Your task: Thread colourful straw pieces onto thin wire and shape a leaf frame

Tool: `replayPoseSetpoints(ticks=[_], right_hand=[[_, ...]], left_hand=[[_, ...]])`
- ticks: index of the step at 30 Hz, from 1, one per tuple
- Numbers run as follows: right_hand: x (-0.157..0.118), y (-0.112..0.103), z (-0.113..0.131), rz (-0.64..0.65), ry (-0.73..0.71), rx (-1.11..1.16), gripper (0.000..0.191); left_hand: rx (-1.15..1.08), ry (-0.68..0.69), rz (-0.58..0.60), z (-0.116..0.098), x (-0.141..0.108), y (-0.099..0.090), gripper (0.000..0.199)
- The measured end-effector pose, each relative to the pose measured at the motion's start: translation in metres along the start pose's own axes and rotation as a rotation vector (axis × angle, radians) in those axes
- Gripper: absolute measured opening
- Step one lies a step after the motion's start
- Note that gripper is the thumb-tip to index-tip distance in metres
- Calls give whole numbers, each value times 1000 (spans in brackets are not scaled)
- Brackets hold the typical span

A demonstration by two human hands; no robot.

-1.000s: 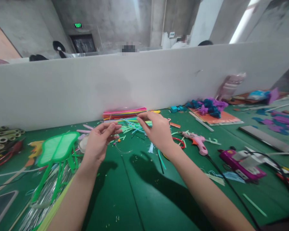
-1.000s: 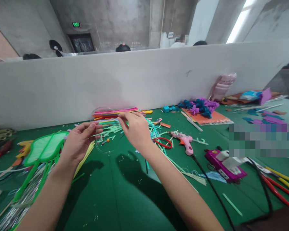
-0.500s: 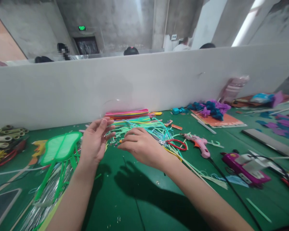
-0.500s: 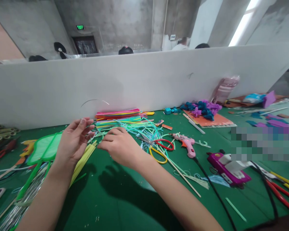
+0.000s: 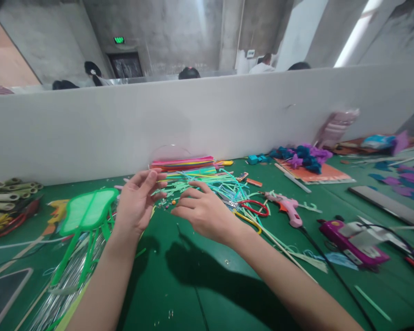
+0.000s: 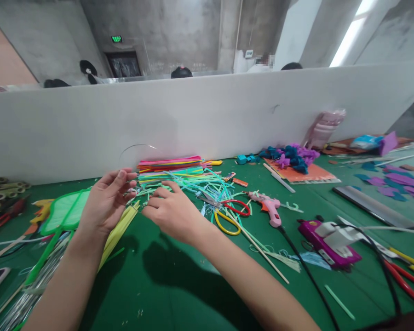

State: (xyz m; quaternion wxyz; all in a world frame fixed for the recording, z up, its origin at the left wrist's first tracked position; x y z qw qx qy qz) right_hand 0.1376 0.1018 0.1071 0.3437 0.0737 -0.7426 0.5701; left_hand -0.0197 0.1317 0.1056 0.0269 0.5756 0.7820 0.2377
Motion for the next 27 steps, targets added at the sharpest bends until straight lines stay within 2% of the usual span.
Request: replayPoseSetpoints(ticks=[5, 10, 14, 18, 21, 27], right_hand=[[-1, -1, -5, 11, 15, -18, 25], [-2, -2, -8, -4, -14, 28, 27], [-4, -2, -21, 19, 61, 47, 29], [-5, -9, -29, -17, 113, 14, 21], [-5, -12, -28, -32, 117, 25, 13], [-3, -9, -22, -38, 101, -60, 19]], left_hand=[[-12, 30, -41, -5, 2, -6, 38], [32, 9, -6, -2, 1, -3, 38], [8, 25, -25, -1, 2, -4, 35], [7, 46, -50, -3, 5, -10, 31], [19, 55, -53, -5, 5, -12, 30], [28, 51, -56, -5, 3, -11, 33]])
Point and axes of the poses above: each hand's wrist, its own x-axis towards the middle knuckle, its own y-axis out of the palm, z = x × y, the point moved 6 cm from there along x, towards the middle knuckle, and after that the axes turned 3 degrees about y, right-handed, at the moved point
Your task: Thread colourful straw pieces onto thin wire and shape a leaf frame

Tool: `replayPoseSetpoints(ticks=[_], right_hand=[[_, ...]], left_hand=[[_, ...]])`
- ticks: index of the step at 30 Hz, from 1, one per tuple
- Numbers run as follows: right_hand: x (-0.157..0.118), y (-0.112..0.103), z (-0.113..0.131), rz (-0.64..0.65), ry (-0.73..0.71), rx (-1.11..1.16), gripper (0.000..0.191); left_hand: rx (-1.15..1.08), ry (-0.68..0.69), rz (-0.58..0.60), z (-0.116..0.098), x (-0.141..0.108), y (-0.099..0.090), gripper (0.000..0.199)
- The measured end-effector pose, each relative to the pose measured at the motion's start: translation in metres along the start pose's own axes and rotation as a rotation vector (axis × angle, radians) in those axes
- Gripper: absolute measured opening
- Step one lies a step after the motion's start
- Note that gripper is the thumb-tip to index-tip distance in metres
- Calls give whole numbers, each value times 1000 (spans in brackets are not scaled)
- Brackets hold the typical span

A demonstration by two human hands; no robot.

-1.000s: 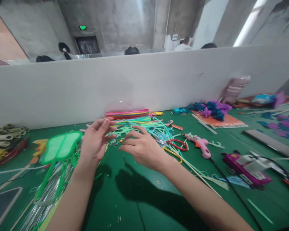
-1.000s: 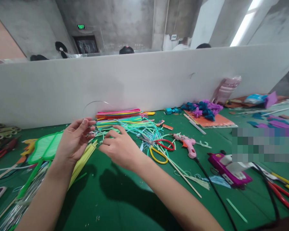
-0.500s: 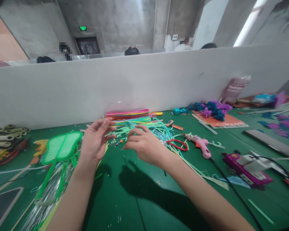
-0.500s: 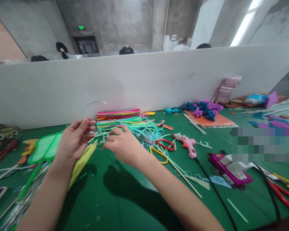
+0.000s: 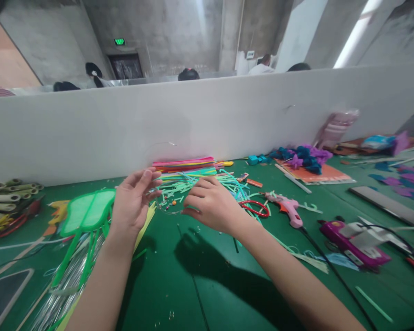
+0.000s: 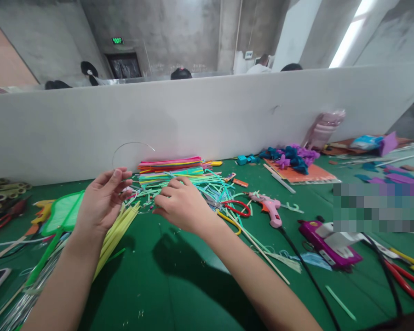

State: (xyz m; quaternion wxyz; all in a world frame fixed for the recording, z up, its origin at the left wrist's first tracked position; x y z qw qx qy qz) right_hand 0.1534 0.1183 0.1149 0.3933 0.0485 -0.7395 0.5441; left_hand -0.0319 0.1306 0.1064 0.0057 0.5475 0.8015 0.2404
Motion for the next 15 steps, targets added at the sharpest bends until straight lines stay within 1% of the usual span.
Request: replayPoseSetpoints(ticks=[4, 5, 7, 8, 12, 15], right_hand=[[1, 4, -1, 8, 23, 17, 22], [1, 5, -1, 15, 35, 41, 21], [1, 5, -4, 21, 80, 112, 12], [0, 4, -5, 15, 111, 159, 9], [0, -4, -8, -2, 287, 391, 27], [0, -3, -8, 30, 436, 607, 26]], left_hand=[[-13, 0, -1, 1, 1, 0, 32], [-16, -2, -5, 1, 1, 1, 32], [-15, -13, -11, 2, 2, 1, 34], [-9, -19, -9, 3, 1, 2, 35], [67, -24, 44, 4, -2, 7, 36], [170, 19, 98, 5, -9, 15, 32]])
Point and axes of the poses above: each hand's wrist, its own x-axis towards the middle knuckle, its own y-axis out of the palm, z = x × y, the point moved 6 cm from there along x, towards the middle knuckle, and after that the axes turned 3 degrees about y, right-handed, at the moved point
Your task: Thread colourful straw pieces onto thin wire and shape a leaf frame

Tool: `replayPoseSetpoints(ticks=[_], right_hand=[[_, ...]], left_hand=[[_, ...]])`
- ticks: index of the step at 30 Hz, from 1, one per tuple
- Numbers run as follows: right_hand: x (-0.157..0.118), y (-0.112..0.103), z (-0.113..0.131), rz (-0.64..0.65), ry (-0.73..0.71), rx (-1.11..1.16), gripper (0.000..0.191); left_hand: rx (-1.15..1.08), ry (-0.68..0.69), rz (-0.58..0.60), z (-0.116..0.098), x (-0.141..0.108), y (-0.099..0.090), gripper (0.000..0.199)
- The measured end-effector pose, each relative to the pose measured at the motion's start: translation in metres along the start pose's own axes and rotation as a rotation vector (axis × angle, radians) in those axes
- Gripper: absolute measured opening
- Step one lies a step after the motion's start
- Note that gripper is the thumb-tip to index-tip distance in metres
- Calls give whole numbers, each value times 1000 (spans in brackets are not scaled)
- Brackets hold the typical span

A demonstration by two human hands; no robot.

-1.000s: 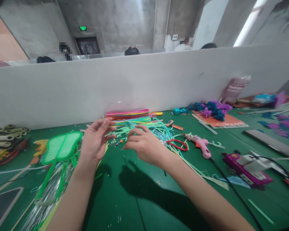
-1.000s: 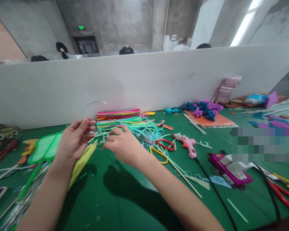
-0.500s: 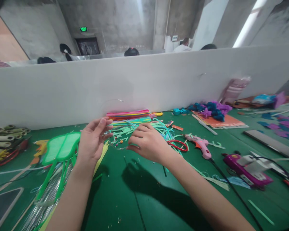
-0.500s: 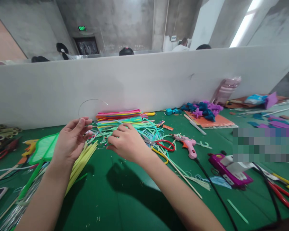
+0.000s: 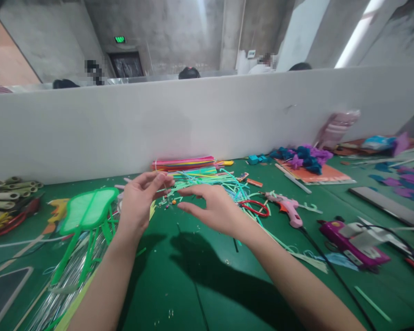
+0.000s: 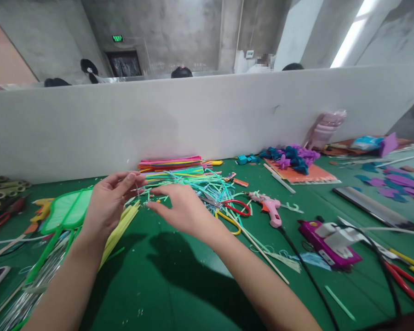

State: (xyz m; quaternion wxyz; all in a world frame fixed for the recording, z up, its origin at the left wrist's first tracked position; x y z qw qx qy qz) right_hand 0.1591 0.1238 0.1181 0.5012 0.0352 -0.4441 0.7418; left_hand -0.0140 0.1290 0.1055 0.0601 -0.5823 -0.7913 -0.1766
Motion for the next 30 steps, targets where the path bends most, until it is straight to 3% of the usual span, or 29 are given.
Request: replayPoseSetpoints(ticks=[6, 10, 15, 20, 23, 25, 28, 30], right_hand=[[5, 16, -23, -46, 237, 302, 12], [7, 28, -41, 45, 370, 513, 10], [4, 33, -45, 145, 509, 789, 13], [7, 23, -48, 37, 525, 712, 14], [6, 10, -56, -68, 486, 529, 17], [-2, 3, -65, -96, 497, 431, 20], [-24, 1, -81, -90, 578, 366, 24], [-44, 7, -93, -59, 682, 465, 26]], left_hand=[[161, 30, 134, 8, -10, 21, 30], [275, 37, 189, 11, -11, 24, 32], [280, 2, 205, 12, -10, 21, 31], [362, 18, 192, 5, -8, 19, 29], [377, -19, 155, 0, -9, 7, 34], [370, -81, 100, 3, -13, -10, 41], [368, -210, 44, 23, -26, -42, 49], [345, -352, 23, 48, -41, -61, 52]])
Point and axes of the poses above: each hand's wrist, its own x-axis towards the middle knuckle, its own y-axis out of the palm, z = x × y, the point moved 6 cm from there along x, towards the middle knuckle, and after that the axes turned 3 degrees about y, right-handed, at the moved point
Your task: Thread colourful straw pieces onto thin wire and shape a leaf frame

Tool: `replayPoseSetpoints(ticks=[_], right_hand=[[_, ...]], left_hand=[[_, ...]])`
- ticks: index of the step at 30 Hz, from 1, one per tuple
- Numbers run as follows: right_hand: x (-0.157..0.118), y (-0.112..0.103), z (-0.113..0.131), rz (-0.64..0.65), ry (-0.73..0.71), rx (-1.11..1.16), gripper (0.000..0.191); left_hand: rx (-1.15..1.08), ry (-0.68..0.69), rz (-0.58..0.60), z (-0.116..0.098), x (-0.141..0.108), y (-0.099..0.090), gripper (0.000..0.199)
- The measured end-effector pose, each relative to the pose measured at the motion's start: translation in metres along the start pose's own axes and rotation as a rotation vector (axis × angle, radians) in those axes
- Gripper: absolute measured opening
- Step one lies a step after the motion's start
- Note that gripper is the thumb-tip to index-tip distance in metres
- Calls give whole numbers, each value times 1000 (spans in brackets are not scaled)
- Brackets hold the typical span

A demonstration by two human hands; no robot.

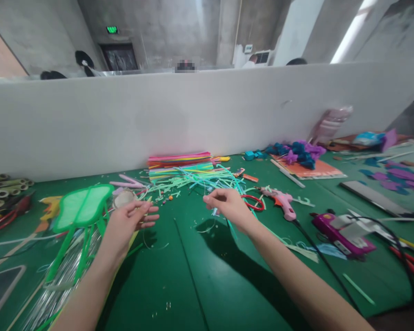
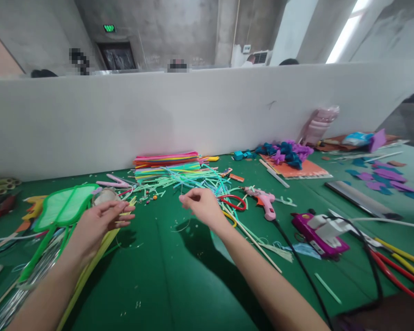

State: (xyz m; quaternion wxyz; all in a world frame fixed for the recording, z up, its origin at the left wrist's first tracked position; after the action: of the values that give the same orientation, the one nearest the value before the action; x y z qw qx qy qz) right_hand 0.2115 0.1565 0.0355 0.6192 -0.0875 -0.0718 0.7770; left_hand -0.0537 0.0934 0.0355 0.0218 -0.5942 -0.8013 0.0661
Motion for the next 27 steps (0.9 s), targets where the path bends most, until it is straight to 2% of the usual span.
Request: replayPoseSetpoints(ticks=[3, 6, 9, 11, 13, 16, 20, 27], right_hand=[[-13, 9, -30, 129, 172, 246, 35], [-21, 22, -47, 238, 235, 382, 40], [-21, 25, -58, 216, 201, 128, 37], [-20, 24, -64, 165, 167, -101, 33], [-21, 22, -66, 107, 128, -235, 27], [-24, 20, -64, 61, 63, -332, 24], [-26, 22, -59, 69, -19, -518, 24], [-25, 27, -63, 7, -73, -643, 29]], left_hand=[[24, -108, 21, 41, -7, -3, 52], [86, -133, 23, 63, -12, -1, 47], [199, -122, 20, 69, -16, -2, 41], [320, -114, 11, 69, -18, -4, 38], [455, -113, 17, 68, -21, -7, 38], [611, -118, 69, 67, -25, -7, 41], [730, -105, 99, 64, -28, -9, 44], [722, -167, 165, 74, -32, -3, 40]])
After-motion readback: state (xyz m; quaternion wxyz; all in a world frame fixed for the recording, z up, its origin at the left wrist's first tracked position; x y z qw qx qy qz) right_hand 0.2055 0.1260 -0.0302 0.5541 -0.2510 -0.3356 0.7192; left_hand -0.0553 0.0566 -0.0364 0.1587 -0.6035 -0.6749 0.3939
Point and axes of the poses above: each hand's wrist, its own x-axis towards the middle knuckle, its own y-axis out of the palm, z = x × y, the point moved 6 cm from there along x, towards the middle knuckle, and after that the axes turned 3 degrees about y, right-handed, at the moved point
